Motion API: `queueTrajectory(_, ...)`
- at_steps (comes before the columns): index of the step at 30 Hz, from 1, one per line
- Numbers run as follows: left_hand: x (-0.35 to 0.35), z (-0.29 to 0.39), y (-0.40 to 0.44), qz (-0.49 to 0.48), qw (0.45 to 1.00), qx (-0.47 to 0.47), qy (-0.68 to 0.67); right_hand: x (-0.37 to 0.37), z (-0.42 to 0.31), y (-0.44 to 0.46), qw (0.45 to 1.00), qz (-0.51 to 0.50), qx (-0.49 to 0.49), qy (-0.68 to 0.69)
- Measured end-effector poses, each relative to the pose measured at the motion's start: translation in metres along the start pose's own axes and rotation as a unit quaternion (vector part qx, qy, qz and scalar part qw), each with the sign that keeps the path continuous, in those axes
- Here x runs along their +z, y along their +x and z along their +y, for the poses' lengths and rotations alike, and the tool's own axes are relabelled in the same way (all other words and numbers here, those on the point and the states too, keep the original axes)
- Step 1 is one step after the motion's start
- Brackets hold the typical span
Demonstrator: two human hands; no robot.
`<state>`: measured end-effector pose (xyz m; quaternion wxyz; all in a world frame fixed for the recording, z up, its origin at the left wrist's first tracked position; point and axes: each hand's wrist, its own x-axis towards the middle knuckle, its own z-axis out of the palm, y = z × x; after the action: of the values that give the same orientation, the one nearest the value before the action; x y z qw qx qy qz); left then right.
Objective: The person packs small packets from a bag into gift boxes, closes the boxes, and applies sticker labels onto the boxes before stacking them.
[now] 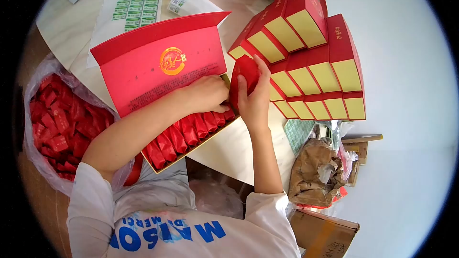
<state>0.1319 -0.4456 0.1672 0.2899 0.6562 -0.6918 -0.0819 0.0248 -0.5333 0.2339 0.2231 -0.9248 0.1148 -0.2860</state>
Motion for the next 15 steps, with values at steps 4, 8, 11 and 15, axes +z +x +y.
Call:
queueTrajectory(4, -0.009, 0.004, -0.002, -0.018, 1.000, -0.022, -0.012, 0.004, 0.008, -0.004, 1.000, -0.023, 0.004, -0.010)
queueTrajectory(8, -0.020, 0.007, -0.005, -0.027, 0.999, -0.021, -0.009, 0.000, 0.020, -0.005, 0.998, -0.050, -0.019, -0.014)
queueTrajectory(11, -0.014, 0.004, -0.004, 0.010, 0.999, -0.031, 0.001, 0.001, 0.021, -0.007, 0.998, -0.061, -0.025, -0.018)
queueTrajectory(15, -0.008, 0.005, -0.002, 0.060, 0.993, -0.063, 0.079, -0.002, 0.016, -0.002, 0.992, -0.079, -0.089, -0.049)
